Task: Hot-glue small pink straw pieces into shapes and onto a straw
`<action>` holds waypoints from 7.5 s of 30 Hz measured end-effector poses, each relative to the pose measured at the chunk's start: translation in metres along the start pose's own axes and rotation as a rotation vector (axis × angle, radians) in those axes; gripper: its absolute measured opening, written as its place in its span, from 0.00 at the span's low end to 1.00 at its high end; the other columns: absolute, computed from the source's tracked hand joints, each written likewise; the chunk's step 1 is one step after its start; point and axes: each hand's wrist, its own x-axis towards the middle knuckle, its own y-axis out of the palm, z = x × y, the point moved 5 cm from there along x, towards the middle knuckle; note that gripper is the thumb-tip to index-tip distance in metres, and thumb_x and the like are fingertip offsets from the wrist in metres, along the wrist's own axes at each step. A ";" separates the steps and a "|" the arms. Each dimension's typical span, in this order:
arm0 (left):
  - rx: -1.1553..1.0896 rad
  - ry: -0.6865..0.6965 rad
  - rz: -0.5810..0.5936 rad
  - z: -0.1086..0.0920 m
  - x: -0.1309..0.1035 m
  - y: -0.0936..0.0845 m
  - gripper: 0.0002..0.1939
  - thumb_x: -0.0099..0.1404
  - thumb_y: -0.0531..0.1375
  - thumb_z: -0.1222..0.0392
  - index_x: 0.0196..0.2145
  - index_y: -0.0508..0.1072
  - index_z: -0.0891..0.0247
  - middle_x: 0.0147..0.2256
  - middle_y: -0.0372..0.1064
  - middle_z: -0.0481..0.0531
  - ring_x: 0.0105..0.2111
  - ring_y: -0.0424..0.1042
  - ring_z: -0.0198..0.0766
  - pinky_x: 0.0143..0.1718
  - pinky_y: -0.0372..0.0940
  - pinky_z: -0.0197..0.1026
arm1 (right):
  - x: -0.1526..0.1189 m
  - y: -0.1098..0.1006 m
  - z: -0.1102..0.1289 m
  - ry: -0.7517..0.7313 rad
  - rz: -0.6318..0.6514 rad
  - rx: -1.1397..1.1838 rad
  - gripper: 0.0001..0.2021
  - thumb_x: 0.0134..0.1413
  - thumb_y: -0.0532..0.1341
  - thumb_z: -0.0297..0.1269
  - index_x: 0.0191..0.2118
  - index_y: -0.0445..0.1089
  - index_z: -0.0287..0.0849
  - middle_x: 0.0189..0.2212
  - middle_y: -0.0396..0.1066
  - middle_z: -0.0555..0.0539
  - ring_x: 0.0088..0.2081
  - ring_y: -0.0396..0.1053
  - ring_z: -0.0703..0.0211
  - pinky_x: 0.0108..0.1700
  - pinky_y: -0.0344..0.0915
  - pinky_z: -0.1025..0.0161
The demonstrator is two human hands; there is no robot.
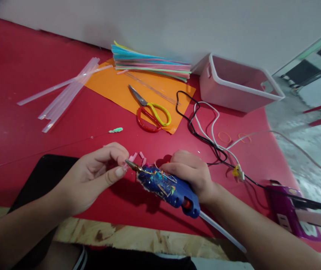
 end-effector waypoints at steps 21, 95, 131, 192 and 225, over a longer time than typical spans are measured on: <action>0.014 0.012 0.009 -0.003 0.000 -0.001 0.07 0.71 0.60 0.68 0.33 0.70 0.62 0.33 0.64 0.44 0.33 0.67 0.28 0.39 0.63 0.30 | 0.000 -0.001 0.000 0.010 0.008 0.000 0.08 0.65 0.58 0.36 0.45 0.72 0.40 0.27 0.68 0.47 0.28 0.66 0.59 0.33 0.65 0.58; -0.016 0.010 0.016 -0.002 -0.002 -0.001 0.07 0.70 0.60 0.69 0.33 0.71 0.63 0.33 0.64 0.44 0.33 0.67 0.27 0.38 0.63 0.31 | 0.002 -0.001 0.002 0.016 0.026 -0.020 0.08 0.65 0.59 0.35 0.46 0.71 0.41 0.28 0.68 0.47 0.29 0.66 0.59 0.33 0.65 0.58; 0.022 0.008 -0.013 -0.006 0.001 0.000 0.07 0.68 0.61 0.69 0.31 0.71 0.62 0.31 0.65 0.44 0.32 0.66 0.28 0.37 0.62 0.32 | 0.005 -0.003 0.006 -0.013 0.006 -0.023 0.08 0.65 0.59 0.33 0.46 0.72 0.41 0.25 0.65 0.48 0.28 0.65 0.58 0.33 0.64 0.58; 0.698 0.464 0.151 -0.014 -0.013 0.020 0.13 0.68 0.54 0.75 0.35 0.74 0.60 0.35 0.67 0.49 0.35 0.68 0.34 0.37 0.64 0.35 | 0.036 -0.002 0.039 0.298 0.109 0.222 0.04 0.62 0.64 0.33 0.36 0.76 0.40 0.35 0.69 0.47 0.35 0.70 0.65 0.42 0.71 0.65; 0.124 -0.018 -0.216 -0.002 -0.002 -0.007 0.05 0.69 0.60 0.65 0.33 0.69 0.62 0.33 0.63 0.45 0.26 0.60 0.28 0.27 0.58 0.33 | 0.005 -0.045 -0.007 0.345 0.218 -0.403 0.26 0.52 0.58 0.26 0.58 0.67 0.45 0.50 0.74 0.39 0.52 0.71 0.43 0.53 0.70 0.44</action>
